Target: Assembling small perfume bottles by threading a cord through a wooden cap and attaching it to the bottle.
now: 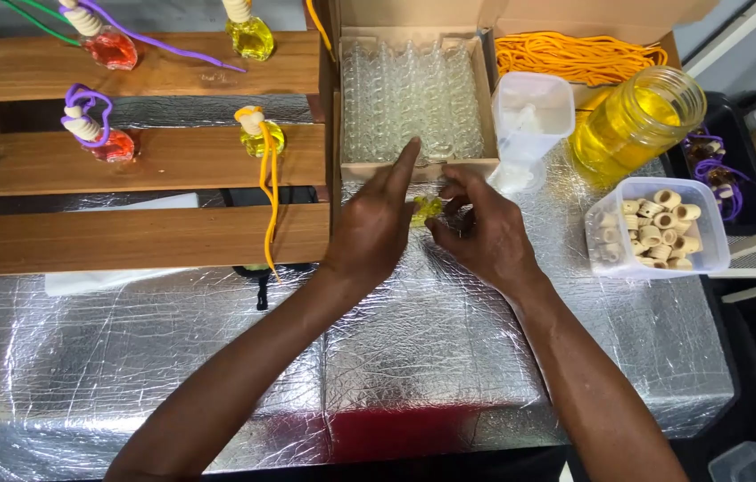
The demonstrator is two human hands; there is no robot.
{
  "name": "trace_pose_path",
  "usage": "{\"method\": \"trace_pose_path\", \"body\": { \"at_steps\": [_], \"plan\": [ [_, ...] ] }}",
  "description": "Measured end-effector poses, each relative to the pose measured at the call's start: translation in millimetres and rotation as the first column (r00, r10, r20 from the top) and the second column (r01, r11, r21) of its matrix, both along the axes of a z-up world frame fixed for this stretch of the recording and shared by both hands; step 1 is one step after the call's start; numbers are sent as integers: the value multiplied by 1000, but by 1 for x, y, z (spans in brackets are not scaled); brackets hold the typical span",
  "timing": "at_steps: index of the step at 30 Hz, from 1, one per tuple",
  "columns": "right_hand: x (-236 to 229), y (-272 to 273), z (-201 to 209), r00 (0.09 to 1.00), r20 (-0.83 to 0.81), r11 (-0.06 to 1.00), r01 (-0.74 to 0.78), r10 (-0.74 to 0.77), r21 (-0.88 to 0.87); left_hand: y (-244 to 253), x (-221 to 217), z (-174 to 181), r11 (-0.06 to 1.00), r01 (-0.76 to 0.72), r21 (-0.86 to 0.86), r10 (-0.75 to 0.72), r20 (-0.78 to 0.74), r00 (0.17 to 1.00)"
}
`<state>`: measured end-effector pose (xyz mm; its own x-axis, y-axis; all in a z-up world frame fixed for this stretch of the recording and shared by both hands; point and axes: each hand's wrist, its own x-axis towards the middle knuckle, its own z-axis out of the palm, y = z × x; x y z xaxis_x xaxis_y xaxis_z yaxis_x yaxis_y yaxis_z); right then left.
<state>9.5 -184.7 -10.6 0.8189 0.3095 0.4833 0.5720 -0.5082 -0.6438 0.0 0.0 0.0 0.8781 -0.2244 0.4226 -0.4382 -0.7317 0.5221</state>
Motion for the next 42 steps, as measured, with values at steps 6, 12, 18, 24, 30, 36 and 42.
{"method": "trace_pose_path", "body": {
  "at_steps": [6, 12, 18, 24, 30, 36, 42],
  "plan": [
    [7, -31, 4, 965, 201, 961, 113, -166, 252, 1, -8, 33, 997, -11, 71, -12, 321, 947],
    [-12, -94, 68, 892, 269, 930, 335, -364, 150, -45, -25, 32, 897, 427, 111, -421, -77, 904],
    [-27, -163, 87, 820, 239, 664, 564, -520, -490, -104, -40, 20, 824, 550, -140, -567, -203, 798],
    [-35, -171, 68, 734, 263, 379, 582, -626, -719, -151, -31, 11, 872, 452, -186, -479, -133, 868],
    [-39, -164, 74, 708, 240, 289, 539, -664, -791, -171, -22, 6, 895, 380, -233, -412, -104, 905],
    [-37, -161, 74, 689, 171, 189, 414, -704, -890, -176, -20, -3, 887, 390, -249, -409, -31, 912],
    [-51, -146, 95, 762, 284, 497, 609, -582, -618, -160, -19, 6, 822, 449, -351, -481, -5, 877]
  ]
}}
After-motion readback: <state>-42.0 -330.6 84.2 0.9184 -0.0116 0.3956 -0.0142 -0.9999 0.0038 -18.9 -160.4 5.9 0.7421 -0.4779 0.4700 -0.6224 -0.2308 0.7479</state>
